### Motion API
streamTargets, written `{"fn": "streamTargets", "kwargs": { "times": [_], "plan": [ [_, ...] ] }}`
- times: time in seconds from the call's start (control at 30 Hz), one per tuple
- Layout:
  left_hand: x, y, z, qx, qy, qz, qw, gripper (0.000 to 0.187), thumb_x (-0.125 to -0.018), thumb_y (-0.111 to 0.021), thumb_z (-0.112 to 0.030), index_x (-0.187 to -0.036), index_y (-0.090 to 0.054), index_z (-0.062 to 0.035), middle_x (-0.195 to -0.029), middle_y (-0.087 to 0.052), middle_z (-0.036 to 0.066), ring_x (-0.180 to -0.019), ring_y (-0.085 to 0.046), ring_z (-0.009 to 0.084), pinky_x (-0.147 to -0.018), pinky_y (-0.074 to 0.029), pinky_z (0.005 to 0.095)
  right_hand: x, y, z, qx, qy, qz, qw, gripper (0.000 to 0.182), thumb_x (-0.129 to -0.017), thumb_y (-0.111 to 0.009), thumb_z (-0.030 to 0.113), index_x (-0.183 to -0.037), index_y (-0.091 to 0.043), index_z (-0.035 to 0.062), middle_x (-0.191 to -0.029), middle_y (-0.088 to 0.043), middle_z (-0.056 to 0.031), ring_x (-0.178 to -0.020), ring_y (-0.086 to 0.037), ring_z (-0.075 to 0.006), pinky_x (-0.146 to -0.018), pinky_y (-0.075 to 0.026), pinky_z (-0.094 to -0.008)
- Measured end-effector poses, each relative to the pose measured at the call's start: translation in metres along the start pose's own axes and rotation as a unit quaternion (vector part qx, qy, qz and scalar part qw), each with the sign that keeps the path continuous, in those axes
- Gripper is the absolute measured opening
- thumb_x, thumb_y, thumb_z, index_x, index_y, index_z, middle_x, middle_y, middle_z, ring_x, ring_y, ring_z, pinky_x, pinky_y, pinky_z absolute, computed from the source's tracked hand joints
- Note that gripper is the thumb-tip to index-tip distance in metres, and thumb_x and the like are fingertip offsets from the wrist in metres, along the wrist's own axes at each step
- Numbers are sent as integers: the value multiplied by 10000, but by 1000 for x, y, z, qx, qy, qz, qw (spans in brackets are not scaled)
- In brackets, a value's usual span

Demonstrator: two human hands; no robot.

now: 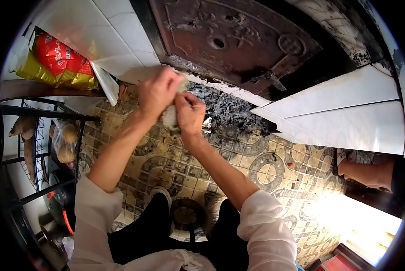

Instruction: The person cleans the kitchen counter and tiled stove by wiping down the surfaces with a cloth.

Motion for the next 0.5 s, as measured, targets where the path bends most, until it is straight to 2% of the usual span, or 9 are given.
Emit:
{"fn": "streamTargets", "kwargs": {
  "times": [0.03, 0.1, 0.2, 0.33, 0.43, 0.47, 0.5],
  "plan": [
    [1, -9, -8, -17, -26, 22, 999, 230, -829, -718, -218, -730, -535, -121, -544, -575, -2, -434, -558, 121, -372, -469, 273, -3, 10, -10, 4, -41, -22, 999, 152, -850, -616, 139, -844, -700, 12, -671, -599, 25, -555, -442, -53, -493, -350, -247],
    [10, -17, 0, -37, 43, 59, 997, 285, -813, -739, -257, -697, -522, -115, -535, -582, 30, -430, -567, 223, -423, -450, 355, -9, 21, -16, 14, -31, -18, 999, 146, -848, -632, 154, -834, -694, 22, -648, -579, 34, -547, -429, -44, -492, -342, -247],
    [21, -12, 14, -8, 98, 63, 993, 250, -812, -737, -203, -724, -540, -77, -571, -593, 69, -461, -570, 268, -456, -448, 373, -5, 25, -18, 19, -41, -2, 999, 150, -848, -644, 170, -819, -689, 30, -625, -551, 49, -542, -406, -37, -489, -319, -241],
    [15, 13, 16, 77, 108, 32, 991, 172, -839, -695, -167, -795, -563, -67, -676, -624, 102, -581, -617, 311, -511, -470, 380, 0, 11, -13, 11, -50, 11, 999, 170, -849, -649, 183, -778, -681, 32, -590, -509, 74, -530, -351, -27, -478, -271, -245],
    [8, 14, 22, 73, 103, 0, 992, 174, -839, -693, -164, -792, -559, -62, -684, -623, 111, -596, -618, 320, -524, -472, 384, -5, -1, -9, -3, -7, 13, 1000, 169, -848, -649, 179, -772, -683, 33, -581, -496, 84, -529, -333, -20, -473, -253, -251],
    [5, 14, 21, 63, 96, -7, 993, 178, -839, -697, -179, -785, -564, -74, -645, -616, 102, -558, -619, 288, -500, -469, 373, -5, -3, -15, -19, -48, 23, 998, 162, -847, -645, 167, -773, -686, 29, -591, -514, 74, -538, -360, -27, -478, -276, -245],
    [6, 13, 19, 65, 98, -6, 993, 178, -839, -697, -179, -785, -564, -74, -645, -616, 102, -558, -619, 288, -500, -469, 373, -5, -1, -14, -17, -49, 21, 998, 162, -847, -645, 167, -773, -686, 29, -591, -514, 74, -538, -360, -27, -478, -276, -245]
  ]
}}
Point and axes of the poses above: each hand's wrist, its own x-axis away from the middle knuckle, its own y-axis out of the back of the hand, z = x × y, the point moved 9 cm from there along -x, towards the middle knuckle
